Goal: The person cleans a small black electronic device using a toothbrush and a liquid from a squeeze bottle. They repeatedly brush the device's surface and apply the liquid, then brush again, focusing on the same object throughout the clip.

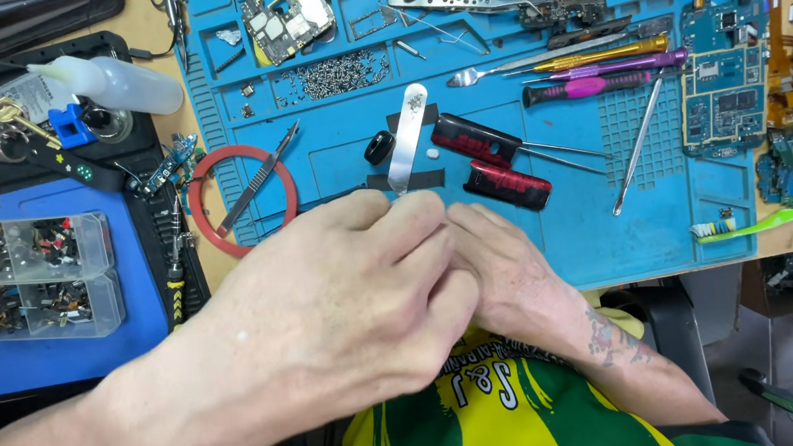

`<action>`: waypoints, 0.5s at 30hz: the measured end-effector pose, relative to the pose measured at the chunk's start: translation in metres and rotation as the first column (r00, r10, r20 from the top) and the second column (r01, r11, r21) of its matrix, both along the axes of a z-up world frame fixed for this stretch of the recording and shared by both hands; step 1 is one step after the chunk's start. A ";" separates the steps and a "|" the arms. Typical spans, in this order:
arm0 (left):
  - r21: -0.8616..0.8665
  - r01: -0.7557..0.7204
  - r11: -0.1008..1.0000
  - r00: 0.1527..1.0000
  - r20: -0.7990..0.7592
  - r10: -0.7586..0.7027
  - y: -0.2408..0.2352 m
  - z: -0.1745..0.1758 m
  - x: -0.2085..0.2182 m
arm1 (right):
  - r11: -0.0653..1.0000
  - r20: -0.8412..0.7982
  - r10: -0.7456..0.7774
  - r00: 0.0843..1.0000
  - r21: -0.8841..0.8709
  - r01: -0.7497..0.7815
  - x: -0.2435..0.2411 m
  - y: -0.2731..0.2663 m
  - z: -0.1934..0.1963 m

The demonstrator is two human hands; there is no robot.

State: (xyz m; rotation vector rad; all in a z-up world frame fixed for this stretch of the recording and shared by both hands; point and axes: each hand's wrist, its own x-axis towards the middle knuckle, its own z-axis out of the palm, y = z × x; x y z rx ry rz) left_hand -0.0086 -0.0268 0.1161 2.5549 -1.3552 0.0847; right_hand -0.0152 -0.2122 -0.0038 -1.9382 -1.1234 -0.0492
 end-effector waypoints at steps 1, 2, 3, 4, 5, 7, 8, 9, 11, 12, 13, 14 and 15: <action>0.000 0.002 1.000 1.000 -0.001 -0.002 0.004 0.011 -0.001 | 1.000 -0.001 -0.002 1.000 0.000 0.002 0.001 0.000 0.005; 0.036 -0.010 0.999 0.999 -0.033 0.012 0.007 0.021 -0.002 | 0.999 0.030 0.009 1.000 -0.035 -0.008 0.002 0.001 0.011; 0.072 -0.022 0.997 0.998 -0.062 0.026 0.011 0.032 -0.003 | 0.997 0.063 0.021 0.998 -0.072 -0.017 0.004 0.002 0.016; 0.071 -0.022 0.997 0.998 -0.060 0.026 0.012 0.030 -0.008 | 0.997 0.065 0.021 0.998 -0.072 -0.016 0.004 0.001 0.018; 0.029 -0.068 0.997 0.995 -0.074 0.070 0.013 0.028 -0.015 | 0.996 0.033 0.024 0.999 -0.092 -0.021 0.005 0.001 0.020; -0.010 -0.119 0.993 0.989 -0.090 0.117 0.014 0.023 -0.028 | 0.994 -0.001 0.031 1.000 -0.109 -0.031 0.006 0.001 0.020; -0.013 -0.177 0.984 0.980 -0.090 0.175 0.014 0.019 -0.036 | 0.992 0.013 0.037 0.999 -0.123 -0.035 0.006 0.001 0.018; -0.016 -0.230 0.973 0.969 -0.096 0.227 0.014 0.015 -0.043 | 0.990 0.022 0.038 0.999 -0.139 -0.035 0.006 0.000 0.017; -0.069 -0.298 0.952 0.951 -0.106 0.290 0.008 0.005 -0.054 | 0.989 0.030 0.033 0.999 -0.147 -0.028 0.006 0.001 0.017; -0.124 -0.365 0.923 0.929 -0.114 0.352 0.006 0.000 -0.060 | 0.987 0.043 0.028 0.999 -0.157 -0.021 0.006 0.002 0.017; -0.124 -0.371 0.920 0.926 -0.118 0.358 0.001 -0.007 -0.063 | 0.987 0.040 0.034 0.999 -0.158 -0.028 0.006 0.001 0.015; -0.181 -0.429 0.885 0.903 -0.103 0.417 -0.004 -0.013 -0.066 | 0.987 0.032 0.029 0.999 -0.159 -0.024 0.005 0.001 0.014; -0.241 -0.487 0.840 0.872 -0.087 0.481 -0.010 -0.019 -0.070 | 0.987 0.029 0.032 0.999 -0.159 -0.027 0.005 0.001 0.013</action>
